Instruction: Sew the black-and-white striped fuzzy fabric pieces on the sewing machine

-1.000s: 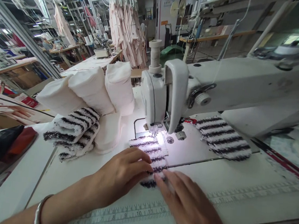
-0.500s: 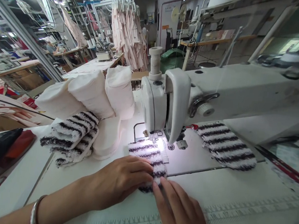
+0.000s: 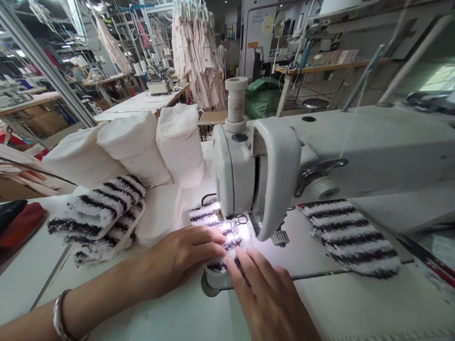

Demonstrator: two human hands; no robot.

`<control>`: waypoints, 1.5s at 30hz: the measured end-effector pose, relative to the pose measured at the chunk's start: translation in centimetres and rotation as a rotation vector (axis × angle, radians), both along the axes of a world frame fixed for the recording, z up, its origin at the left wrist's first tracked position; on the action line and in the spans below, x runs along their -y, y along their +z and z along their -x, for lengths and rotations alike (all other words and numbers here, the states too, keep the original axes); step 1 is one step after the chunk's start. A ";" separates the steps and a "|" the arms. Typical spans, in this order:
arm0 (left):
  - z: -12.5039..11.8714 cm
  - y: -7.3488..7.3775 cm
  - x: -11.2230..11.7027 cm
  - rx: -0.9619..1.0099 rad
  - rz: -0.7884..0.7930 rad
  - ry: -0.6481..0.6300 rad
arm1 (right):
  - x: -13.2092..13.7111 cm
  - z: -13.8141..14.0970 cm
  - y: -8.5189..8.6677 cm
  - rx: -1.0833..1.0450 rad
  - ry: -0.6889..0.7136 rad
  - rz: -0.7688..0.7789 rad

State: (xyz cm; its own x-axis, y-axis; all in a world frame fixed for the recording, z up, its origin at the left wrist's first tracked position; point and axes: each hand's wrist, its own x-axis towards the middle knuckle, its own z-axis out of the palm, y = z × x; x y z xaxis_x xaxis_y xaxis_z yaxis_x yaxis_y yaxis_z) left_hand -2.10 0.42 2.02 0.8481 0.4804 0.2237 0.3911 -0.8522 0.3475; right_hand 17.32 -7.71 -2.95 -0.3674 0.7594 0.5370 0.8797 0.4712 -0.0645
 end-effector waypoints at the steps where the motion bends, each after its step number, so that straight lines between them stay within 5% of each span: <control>1: 0.0 -0.1 0.0 -0.004 -0.014 0.016 | -0.3 -0.2 0.1 -0.007 0.003 0.002; 9: -0.6 -0.8 0.3 0.000 -0.114 0.134 | -2.3 -2.1 0.4 -0.080 0.106 0.131; 18: -1.6 -1.4 1.0 -0.134 -0.202 0.229 | -3.2 -2.6 1.2 0.013 0.080 0.072; 26: -0.5 0.0 -1.1 -0.161 -0.107 -0.014 | 0.0 1.5 -0.1 0.031 -0.023 0.051; 33: 0.0 -0.4 -0.5 -0.182 -0.097 0.043 | -0.1 0.0 -1.6 -0.064 -0.021 0.083; 40: -0.8 -0.4 0.1 -0.223 -0.145 0.162 | -1.9 -1.7 -0.1 0.025 0.126 0.147; 45: -0.3 0.1 -1.2 -0.161 -0.061 -0.005 | -0.7 0.8 0.4 0.006 0.032 0.053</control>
